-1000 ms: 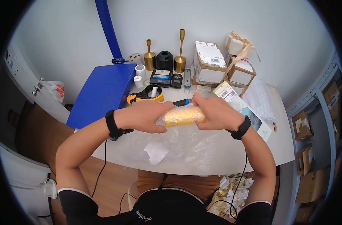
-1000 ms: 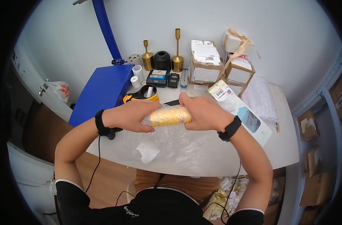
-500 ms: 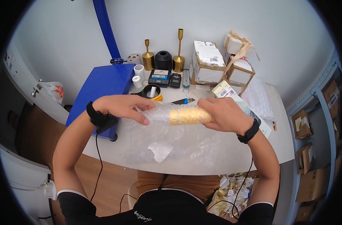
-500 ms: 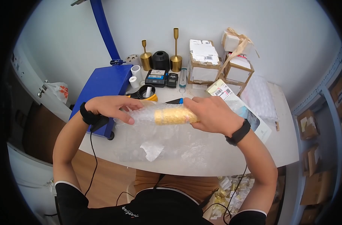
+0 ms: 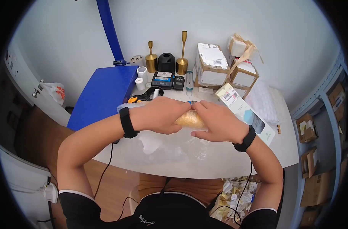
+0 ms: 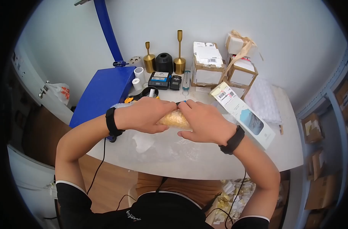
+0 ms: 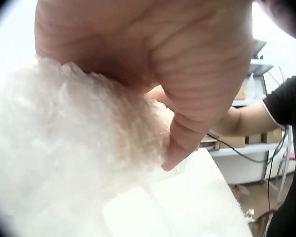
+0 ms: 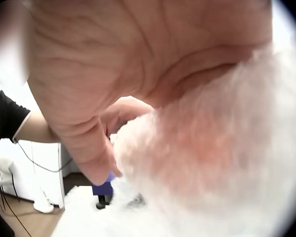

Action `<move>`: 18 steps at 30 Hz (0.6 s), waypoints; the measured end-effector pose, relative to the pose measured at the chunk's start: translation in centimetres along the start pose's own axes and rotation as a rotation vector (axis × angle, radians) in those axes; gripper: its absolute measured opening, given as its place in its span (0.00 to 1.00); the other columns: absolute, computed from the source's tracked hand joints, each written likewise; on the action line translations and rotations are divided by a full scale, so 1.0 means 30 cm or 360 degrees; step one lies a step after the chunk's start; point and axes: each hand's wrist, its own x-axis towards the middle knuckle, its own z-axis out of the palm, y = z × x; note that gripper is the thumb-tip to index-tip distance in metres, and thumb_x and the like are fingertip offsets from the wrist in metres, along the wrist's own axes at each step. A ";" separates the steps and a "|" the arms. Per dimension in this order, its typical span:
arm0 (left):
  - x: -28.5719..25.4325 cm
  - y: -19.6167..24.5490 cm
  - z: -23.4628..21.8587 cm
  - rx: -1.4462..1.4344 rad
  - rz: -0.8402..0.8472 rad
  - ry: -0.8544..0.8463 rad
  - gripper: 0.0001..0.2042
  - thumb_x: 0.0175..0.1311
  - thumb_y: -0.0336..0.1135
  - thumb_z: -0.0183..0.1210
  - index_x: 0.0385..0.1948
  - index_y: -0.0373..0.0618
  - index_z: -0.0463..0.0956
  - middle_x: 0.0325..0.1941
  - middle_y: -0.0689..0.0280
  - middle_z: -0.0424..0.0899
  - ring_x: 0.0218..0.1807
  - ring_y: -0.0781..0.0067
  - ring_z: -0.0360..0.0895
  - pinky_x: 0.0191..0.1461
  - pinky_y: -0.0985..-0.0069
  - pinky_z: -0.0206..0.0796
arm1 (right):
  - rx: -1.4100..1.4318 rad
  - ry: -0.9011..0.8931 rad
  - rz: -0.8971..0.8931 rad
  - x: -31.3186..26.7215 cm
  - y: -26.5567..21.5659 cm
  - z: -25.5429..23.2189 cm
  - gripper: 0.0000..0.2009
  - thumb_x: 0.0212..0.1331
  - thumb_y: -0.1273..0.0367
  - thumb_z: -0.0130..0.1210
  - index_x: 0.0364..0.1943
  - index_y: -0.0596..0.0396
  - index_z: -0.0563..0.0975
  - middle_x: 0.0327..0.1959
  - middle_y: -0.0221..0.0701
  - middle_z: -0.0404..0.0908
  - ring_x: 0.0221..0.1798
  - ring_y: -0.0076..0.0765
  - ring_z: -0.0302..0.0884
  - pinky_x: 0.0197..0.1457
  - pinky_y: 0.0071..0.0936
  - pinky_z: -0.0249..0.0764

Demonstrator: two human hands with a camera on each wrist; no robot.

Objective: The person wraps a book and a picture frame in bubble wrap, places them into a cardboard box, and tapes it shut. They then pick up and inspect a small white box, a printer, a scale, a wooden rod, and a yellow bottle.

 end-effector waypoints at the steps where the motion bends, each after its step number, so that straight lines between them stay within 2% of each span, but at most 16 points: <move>1: -0.002 0.004 0.024 0.0229 0.0133 0.0205 0.25 0.55 0.42 0.69 0.50 0.41 0.70 0.41 0.57 0.82 0.43 0.53 0.82 0.42 0.63 0.73 | 0.0157 -0.0271 0.0066 0.005 0.013 -0.017 0.26 0.50 0.60 0.68 0.48 0.59 0.70 0.38 0.42 0.79 0.42 0.52 0.81 0.45 0.44 0.76; 2: -0.004 0.009 0.042 0.0458 0.0267 0.0411 0.24 0.54 0.41 0.70 0.49 0.42 0.70 0.41 0.58 0.82 0.43 0.55 0.83 0.42 0.62 0.73 | 0.0312 -0.0544 0.0131 0.012 0.027 -0.030 0.26 0.52 0.59 0.67 0.48 0.60 0.70 0.39 0.43 0.80 0.43 0.55 0.81 0.45 0.46 0.76; 6: -0.014 0.013 0.047 0.0475 0.0275 0.0601 0.24 0.52 0.40 0.71 0.48 0.44 0.71 0.40 0.59 0.80 0.42 0.57 0.83 0.41 0.62 0.73 | 0.0577 -0.0640 0.0172 0.040 0.077 -0.003 0.26 0.53 0.58 0.66 0.48 0.60 0.69 0.39 0.46 0.81 0.44 0.58 0.80 0.45 0.49 0.75; 8: -0.027 -0.003 0.036 0.0352 0.0047 0.0431 0.24 0.52 0.41 0.71 0.49 0.45 0.70 0.39 0.59 0.82 0.41 0.55 0.83 0.40 0.61 0.73 | 0.0337 -0.0501 0.0127 0.030 0.060 -0.004 0.24 0.53 0.61 0.66 0.49 0.58 0.69 0.39 0.44 0.80 0.42 0.57 0.81 0.42 0.49 0.76; 9: -0.034 -0.011 0.028 0.0351 0.0044 0.0430 0.24 0.52 0.41 0.71 0.49 0.45 0.70 0.39 0.59 0.82 0.41 0.55 0.83 0.40 0.61 0.73 | 0.0339 -0.0502 0.0125 0.025 0.058 -0.002 0.24 0.53 0.61 0.66 0.49 0.58 0.69 0.39 0.44 0.80 0.42 0.57 0.81 0.42 0.49 0.76; 11: -0.050 -0.030 0.006 0.0251 -0.0138 0.0229 0.24 0.52 0.41 0.71 0.49 0.46 0.71 0.38 0.58 0.83 0.40 0.53 0.83 0.40 0.60 0.73 | 0.0145 -0.0306 0.0099 0.012 0.057 0.004 0.25 0.53 0.64 0.66 0.53 0.54 0.69 0.42 0.42 0.80 0.42 0.57 0.80 0.42 0.47 0.76; 18: -0.085 -0.107 -0.037 -0.0176 -0.0277 0.0075 0.24 0.54 0.45 0.71 0.48 0.44 0.73 0.39 0.56 0.85 0.40 0.54 0.84 0.42 0.63 0.73 | -0.0014 -0.0151 0.0065 0.011 0.043 -0.001 0.25 0.51 0.68 0.67 0.52 0.51 0.70 0.42 0.37 0.76 0.42 0.50 0.79 0.40 0.43 0.76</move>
